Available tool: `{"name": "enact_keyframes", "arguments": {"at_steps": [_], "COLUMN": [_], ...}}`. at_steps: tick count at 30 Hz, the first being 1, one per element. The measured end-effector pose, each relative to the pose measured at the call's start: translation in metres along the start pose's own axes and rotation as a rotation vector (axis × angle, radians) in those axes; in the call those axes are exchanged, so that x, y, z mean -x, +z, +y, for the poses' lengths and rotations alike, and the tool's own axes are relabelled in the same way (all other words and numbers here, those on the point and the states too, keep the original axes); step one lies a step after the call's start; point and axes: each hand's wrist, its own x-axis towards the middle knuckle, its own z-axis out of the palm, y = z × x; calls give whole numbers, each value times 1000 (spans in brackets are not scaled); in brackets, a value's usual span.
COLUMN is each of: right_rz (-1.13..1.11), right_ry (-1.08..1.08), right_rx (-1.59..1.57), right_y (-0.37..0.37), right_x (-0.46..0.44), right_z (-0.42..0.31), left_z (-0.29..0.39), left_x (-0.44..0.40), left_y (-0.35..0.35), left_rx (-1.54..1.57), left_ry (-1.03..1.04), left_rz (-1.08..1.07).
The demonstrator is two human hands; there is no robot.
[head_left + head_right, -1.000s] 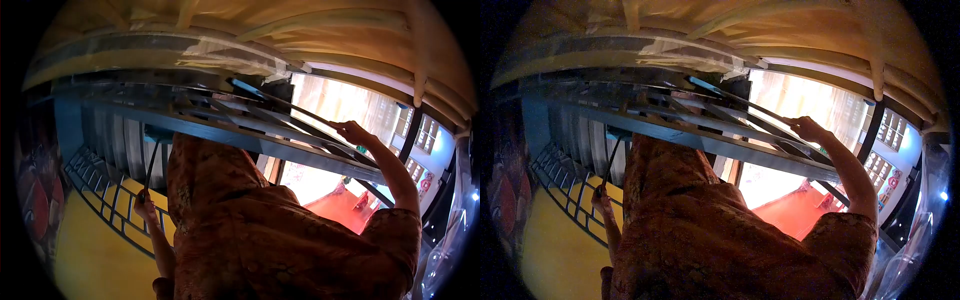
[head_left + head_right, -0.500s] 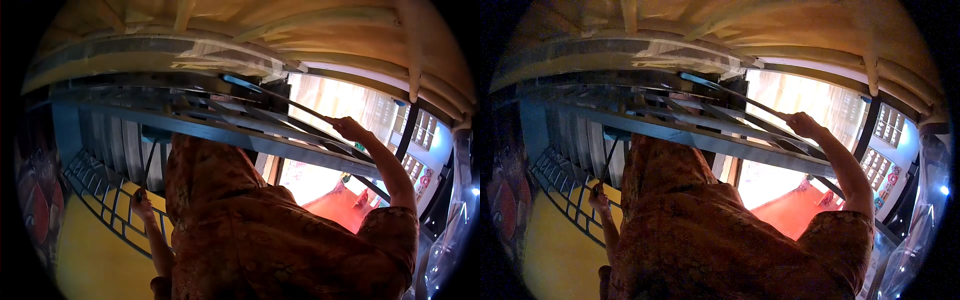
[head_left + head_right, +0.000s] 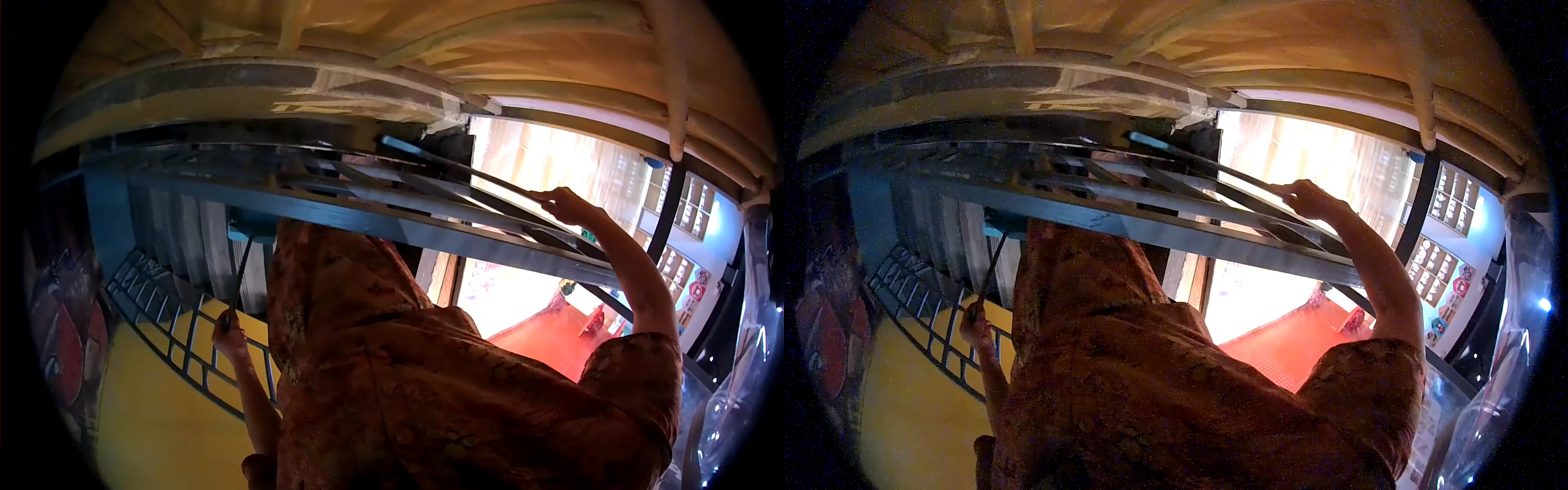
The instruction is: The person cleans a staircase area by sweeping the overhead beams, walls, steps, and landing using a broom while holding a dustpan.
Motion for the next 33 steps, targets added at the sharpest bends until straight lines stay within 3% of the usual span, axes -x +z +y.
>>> {"name": "enact_keyframes", "arguments": {"at_steps": [3, 5, 7, 11, 13, 14, 16, 17, 19, 21, 22, 23, 26, 28, 30, 32, 33], "right_rz": [-75, -62, 23, 44, -24, -30, -43, -50, -56, 126, 70, 104, 43, 118, 77, 98, 9], "right_ry": [10, 134, 25, 18, 75, 59, 6, -36, 65, -130, 57, 7, 91, -158, -156, -250, -78], "right_rx": [5, -78, -101, -52, -123, -111, -56, -7, -103, -95, -232, -214, -197, 1, 53, 84, 26], "right_y": [-1, -17, -10, -3, -4, -4, -14, -17, -19, -11, -18, -17, -20, -9, -7, -1, -12], "right_x": [-27, -19, -7, 12, 7, -3, -17, -15, -6, 2, 12, 16, 12, -6, -27, -41, -40], "right_z": [-15, -46, -26, 15, 17, 18, 11, 6, -2, 7, -12, -10, -6, 16, 17, 14, -16], "left_z": [-25, -32, -16, -22, -36, -45, -42, -49, -67, -62, -42, -31, -26, -34, -61, -46, -40], "left_x": [-8, -6, 0, -7, -18, -21, -15, -15, -27, -27, -20, -18, -19, -23, -32, -25, -23], "left_y": [-1, -3, -4, -10, -12, -8, 1, -1, -2, 0, -1, -1, 0, -1, -7, -4, -2], "left_rx": [-104, -90, 18, -28, 381, 382, -87, -93, 289, 277, 92, -96, -24, -47, 342, 310, 287], "left_ry": [65, 110, -68, -86, -228, -229, 14, 8, -31, -36, -65, -93, -118, -126, -37, -59, -71], "left_rz": [13, 12, 11, -8, -142, -136, -6, -17, -112, -100, -66, -30, -4, 12, -152, -104, -54]}}
